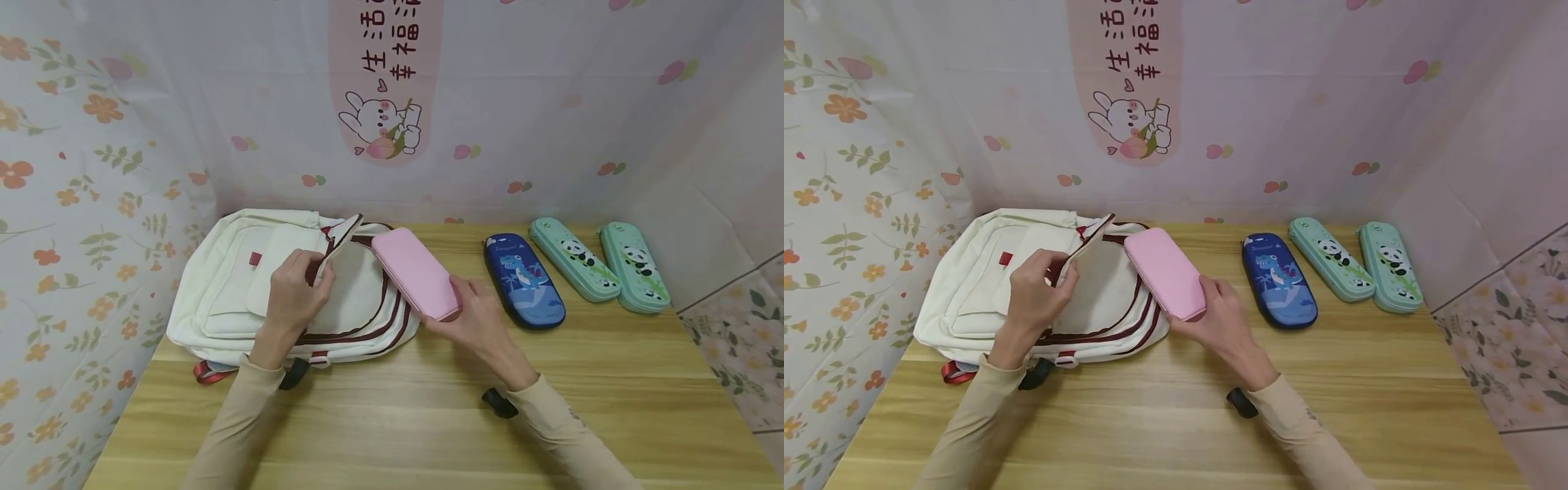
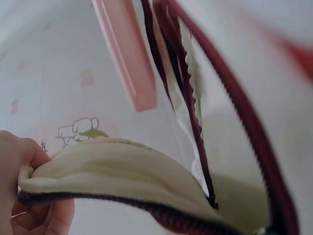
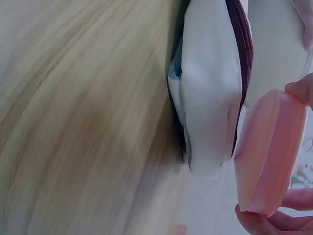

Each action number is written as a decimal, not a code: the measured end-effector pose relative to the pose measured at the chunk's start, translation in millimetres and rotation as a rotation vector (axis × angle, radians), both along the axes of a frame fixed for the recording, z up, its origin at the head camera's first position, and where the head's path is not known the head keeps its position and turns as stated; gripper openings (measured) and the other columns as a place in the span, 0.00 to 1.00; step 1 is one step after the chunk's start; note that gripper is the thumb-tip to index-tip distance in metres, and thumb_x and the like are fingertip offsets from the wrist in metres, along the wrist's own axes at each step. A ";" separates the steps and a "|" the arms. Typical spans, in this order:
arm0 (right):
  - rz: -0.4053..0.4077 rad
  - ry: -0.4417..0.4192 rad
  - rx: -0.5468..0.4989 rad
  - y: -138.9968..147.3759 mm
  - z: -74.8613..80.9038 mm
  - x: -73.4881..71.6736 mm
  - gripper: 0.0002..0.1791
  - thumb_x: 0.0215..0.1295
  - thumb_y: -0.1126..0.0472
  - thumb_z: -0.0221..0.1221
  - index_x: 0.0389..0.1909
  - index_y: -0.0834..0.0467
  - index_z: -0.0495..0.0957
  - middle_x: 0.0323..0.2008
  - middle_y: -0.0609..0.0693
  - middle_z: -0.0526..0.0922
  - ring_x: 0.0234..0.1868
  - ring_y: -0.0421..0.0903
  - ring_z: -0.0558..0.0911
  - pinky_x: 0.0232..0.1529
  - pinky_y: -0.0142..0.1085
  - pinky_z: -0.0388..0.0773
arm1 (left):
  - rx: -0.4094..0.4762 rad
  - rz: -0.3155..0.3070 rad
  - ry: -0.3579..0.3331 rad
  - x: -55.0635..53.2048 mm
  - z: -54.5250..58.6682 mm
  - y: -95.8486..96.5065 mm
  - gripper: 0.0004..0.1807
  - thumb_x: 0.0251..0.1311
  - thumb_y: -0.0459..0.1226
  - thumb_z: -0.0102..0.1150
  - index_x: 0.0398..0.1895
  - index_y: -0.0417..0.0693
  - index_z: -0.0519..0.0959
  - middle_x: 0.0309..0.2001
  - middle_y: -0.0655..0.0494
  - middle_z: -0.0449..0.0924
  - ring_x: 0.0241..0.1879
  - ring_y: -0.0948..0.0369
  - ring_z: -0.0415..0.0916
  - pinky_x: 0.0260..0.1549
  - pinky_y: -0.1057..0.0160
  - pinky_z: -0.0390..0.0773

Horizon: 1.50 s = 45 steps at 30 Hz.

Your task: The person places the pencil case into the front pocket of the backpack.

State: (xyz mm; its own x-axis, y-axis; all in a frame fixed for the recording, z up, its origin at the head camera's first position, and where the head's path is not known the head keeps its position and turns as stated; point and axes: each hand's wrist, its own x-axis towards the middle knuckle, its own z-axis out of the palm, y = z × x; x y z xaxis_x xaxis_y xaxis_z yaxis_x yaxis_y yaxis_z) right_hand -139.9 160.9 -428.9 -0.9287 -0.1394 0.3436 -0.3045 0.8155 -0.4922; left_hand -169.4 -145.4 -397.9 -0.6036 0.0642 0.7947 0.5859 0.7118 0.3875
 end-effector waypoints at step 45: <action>0.644 -0.366 0.307 -94.9 48.1 -81.6 0.45 0.45 0.47 0.77 0.63 0.66 0.76 0.56 0.60 0.81 0.55 0.52 0.76 0.58 0.43 0.74 | 0.055 0.053 -0.011 5.8 0.2 -15.7 0.06 0.60 0.29 0.62 0.34 0.31 0.81 0.27 0.41 0.80 0.24 0.52 0.76 0.24 0.58 0.75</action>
